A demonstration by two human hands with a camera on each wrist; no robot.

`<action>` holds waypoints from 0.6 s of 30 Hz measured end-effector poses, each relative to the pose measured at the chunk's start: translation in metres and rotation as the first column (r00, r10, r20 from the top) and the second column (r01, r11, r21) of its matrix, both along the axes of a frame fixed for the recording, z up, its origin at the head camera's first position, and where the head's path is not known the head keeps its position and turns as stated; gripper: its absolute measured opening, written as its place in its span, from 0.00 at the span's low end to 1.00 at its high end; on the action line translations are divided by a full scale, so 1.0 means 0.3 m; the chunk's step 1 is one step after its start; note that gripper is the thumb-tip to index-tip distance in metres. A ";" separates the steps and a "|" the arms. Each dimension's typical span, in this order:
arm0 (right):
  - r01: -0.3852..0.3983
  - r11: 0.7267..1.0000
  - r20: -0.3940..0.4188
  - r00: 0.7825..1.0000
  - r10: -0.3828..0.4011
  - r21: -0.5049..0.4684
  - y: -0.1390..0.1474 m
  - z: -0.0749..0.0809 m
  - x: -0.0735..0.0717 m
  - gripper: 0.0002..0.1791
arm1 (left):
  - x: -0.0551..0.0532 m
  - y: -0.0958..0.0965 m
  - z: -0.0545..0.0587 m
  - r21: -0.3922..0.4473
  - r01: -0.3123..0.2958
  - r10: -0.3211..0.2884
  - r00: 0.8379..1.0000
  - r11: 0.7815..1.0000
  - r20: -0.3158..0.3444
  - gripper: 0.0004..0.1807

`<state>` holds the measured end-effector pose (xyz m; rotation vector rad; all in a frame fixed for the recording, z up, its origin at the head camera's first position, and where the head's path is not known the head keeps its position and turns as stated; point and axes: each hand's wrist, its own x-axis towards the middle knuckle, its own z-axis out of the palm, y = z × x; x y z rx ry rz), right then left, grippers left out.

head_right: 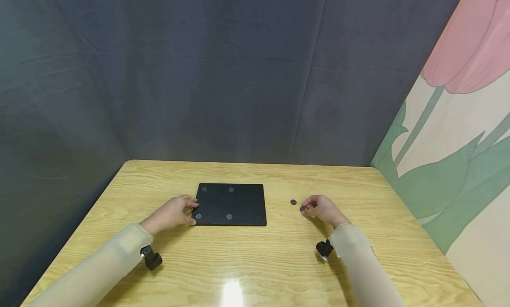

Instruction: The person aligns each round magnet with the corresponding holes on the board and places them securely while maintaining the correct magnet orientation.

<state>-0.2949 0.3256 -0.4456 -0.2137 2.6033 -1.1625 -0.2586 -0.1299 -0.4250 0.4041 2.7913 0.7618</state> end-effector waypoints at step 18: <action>-0.011 1.000 0.018 1.000 0.010 0.027 -0.006 0.014 -0.005 0.13 | -0.003 0.000 -0.003 0.000 -0.006 0.006 1.000 1.000 0.006 0.29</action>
